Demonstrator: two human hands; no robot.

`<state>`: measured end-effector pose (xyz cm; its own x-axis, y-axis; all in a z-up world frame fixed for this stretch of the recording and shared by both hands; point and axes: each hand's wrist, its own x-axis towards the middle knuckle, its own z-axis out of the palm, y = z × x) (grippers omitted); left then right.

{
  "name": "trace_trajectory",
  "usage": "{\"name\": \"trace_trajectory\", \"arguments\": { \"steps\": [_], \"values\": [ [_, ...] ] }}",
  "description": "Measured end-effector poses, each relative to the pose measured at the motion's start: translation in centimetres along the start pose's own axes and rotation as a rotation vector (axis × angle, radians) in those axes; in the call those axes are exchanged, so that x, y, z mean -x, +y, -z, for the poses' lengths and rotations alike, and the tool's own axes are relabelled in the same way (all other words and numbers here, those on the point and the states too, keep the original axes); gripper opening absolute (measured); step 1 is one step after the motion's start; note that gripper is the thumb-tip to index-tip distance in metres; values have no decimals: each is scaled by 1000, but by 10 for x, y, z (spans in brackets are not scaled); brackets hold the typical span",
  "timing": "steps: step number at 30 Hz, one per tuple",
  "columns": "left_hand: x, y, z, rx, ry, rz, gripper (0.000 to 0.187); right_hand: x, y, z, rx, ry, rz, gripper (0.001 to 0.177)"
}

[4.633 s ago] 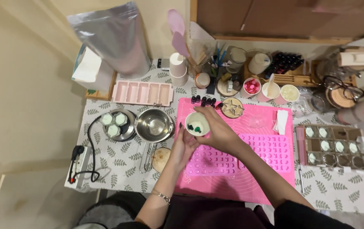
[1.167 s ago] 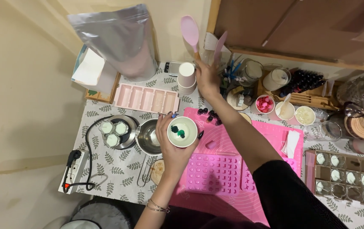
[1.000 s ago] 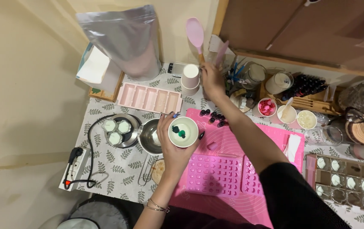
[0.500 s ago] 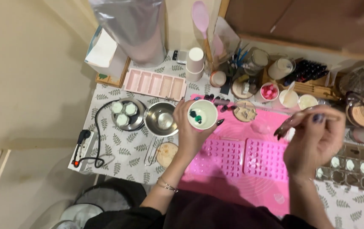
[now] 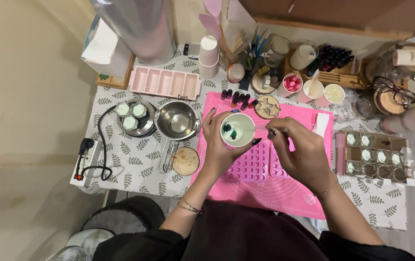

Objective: Adding liquid dye to melted wax and stirring it in a paper cup, followed by cleaning the stirring tool.

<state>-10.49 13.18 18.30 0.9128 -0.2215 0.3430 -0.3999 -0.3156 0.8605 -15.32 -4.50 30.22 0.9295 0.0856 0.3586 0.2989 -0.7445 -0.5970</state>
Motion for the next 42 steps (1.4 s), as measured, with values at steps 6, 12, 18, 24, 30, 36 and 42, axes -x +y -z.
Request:
{"name": "trace_trajectory", "arguments": {
  "steps": [6,12,18,24,30,36,42],
  "values": [
    [3,0,3,-11,-3,-1,82,9,13,-1,-56,-64,83,11],
    [3,2,0,4,27,-59,81,3,-3,6,-89,-43,199,11],
    [6,-4,-5,11,-12,-62,82,-1,-2,4,-69,-72,159,11],
    [4,-3,-6,41,-15,-52,83,-4,-9,11,-62,-58,141,13],
    [5,-3,-6,52,-47,-37,82,-2,-3,12,-12,-65,139,13],
    [4,2,-3,33,-49,-50,81,-1,-6,14,15,-58,117,12],
    [7,0,-4,42,-56,-74,83,0,-6,17,27,-141,-5,10]
  ]
}}
